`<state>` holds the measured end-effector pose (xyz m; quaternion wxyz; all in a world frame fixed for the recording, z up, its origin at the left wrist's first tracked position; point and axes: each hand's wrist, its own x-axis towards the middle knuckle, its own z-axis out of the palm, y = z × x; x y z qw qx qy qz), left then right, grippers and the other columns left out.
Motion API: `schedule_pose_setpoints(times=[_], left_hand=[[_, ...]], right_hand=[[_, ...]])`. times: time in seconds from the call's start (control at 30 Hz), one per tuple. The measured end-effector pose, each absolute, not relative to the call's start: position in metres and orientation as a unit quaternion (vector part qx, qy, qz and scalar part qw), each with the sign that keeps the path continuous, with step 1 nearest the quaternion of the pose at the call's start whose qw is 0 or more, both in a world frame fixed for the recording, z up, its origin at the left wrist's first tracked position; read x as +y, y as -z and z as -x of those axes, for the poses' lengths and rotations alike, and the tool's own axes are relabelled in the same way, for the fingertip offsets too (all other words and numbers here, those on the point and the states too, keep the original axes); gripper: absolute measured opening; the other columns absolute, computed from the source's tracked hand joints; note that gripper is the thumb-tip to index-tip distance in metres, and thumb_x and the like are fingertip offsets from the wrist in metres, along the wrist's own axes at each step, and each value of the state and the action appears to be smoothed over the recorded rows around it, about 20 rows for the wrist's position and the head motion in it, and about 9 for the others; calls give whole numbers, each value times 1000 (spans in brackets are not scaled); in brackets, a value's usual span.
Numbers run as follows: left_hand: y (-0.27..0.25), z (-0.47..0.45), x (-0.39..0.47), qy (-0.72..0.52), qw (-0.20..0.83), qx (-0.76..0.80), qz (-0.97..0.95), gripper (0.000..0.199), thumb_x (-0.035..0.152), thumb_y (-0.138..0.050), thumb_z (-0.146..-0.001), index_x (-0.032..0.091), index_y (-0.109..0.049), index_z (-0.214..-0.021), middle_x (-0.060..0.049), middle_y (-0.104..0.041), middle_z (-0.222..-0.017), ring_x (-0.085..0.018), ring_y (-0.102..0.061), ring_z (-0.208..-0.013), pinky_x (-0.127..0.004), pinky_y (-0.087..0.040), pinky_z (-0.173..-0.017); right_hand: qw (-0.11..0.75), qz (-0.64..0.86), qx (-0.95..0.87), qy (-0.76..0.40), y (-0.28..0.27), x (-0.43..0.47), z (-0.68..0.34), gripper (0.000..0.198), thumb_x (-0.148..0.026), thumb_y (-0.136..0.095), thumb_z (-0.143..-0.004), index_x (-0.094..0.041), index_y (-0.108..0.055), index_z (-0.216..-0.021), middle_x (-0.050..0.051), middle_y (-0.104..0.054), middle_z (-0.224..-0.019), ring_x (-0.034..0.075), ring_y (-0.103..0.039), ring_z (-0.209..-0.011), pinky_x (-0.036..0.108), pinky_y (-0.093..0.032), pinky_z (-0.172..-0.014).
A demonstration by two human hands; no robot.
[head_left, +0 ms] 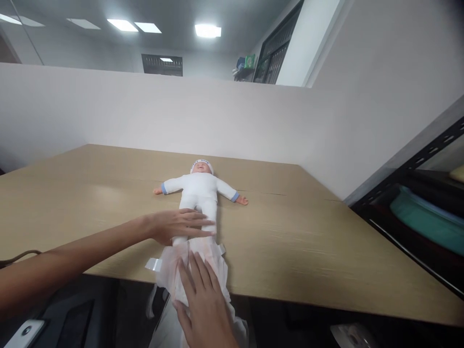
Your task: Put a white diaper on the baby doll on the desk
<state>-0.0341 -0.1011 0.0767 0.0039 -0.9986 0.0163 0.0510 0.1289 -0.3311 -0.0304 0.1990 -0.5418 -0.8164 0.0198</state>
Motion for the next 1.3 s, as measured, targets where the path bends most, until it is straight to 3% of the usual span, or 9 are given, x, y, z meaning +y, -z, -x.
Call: schedule_pose_setpoints(times=[0.17, 0.4, 0.57, 0.67, 0.8, 1.0, 1.1, 1.23, 1.3], left_hand=[[-69, 19, -107, -55, -47, 65, 995, 134, 2, -64, -67, 24, 6, -179, -7, -20, -185, -28, -23, -170, -48, -28, -139], [-69, 6, -113, -25, -28, 88, 995, 132, 10, -73, -69, 28, -4, -180, -5, -40, -178, -38, -46, -154, -51, -40, -128], [-73, -7, -122, -15, 24, 77, 997, 120, 26, -80, -75, 16, -19, -178, -18, -58, -159, -38, -58, -134, -48, -46, -115], [-72, -16, -125, -3, 46, 84, 995, 114, 32, -91, -70, 13, -40, -169, -20, -61, -153, -39, -58, -130, -47, -43, -117], [-67, -32, -123, 5, 61, 95, 994, 86, 35, -97, -68, 13, -63, -144, -19, -64, -147, -37, -58, -125, -46, -44, -116], [-55, -49, -120, 22, 65, 137, 988, 34, 24, -71, -96, 19, -68, -130, -13, -74, -129, -32, -60, -118, -45, -40, -117], [-59, -49, -119, 23, 59, 138, 988, 27, 18, -59, -105, 23, -69, -129, -10, -74, -134, -30, -60, -117, -44, -40, -112], [-88, -46, -117, 59, 15, 120, 991, 32, 18, -64, -104, 24, -69, -134, -6, -73, -142, -30, -59, -119, -46, -42, -107], [-109, -44, -115, 71, -32, 92, 993, 38, 17, -64, -104, 26, -67, -141, -5, -73, -143, -31, -59, -118, -46, -43, -104]], right_hand=[[206, 556, -805, -17, 52, -340, -129, 99, -35, -68, -100, -24, -11, -181, 5, -18, -183, 35, -28, -169, 54, -46, -131], [240, 587, -772, 37, 71, -348, -124, 101, -33, -69, -96, -26, -15, -181, 3, -26, -181, 35, -43, -162, 50, -56, -121], [276, 610, -742, 49, 89, -355, -129, 101, -33, -65, -100, -28, -6, -182, 4, -40, -176, 33, -56, -152, 46, -61, -112], [300, 622, -721, 57, 101, -363, -134, 103, -29, -63, -100, -25, -1, -182, 9, -52, -169, 34, -62, -147, 48, -63, -108], [340, 643, -679, 98, 112, -371, -140, 102, -22, -60, -97, -20, -2, -181, 18, -63, -157, 38, -68, -138, 53, -66, -99], [339, 620, -693, 143, 115, -370, -144, 93, -22, -54, -100, -20, -10, -181, 14, -76, -140, 34, -76, -128, 50, -67, -92], [332, 616, -701, 140, 112, -370, -144, 87, -25, -56, -103, -28, -18, -181, 9, -75, -142, 32, -77, -126, 46, -67, -93], [313, 623, -709, 105, 104, -369, -144, 75, -43, -59, -107, -39, -30, -177, 4, -65, -155, 33, -73, -133, 46, -66, -98], [297, 622, -719, 87, 97, -366, -143, 75, -41, -57, -108, -40, -29, -177, 2, -59, -162, 33, -68, -140, 47, -64, -104]])
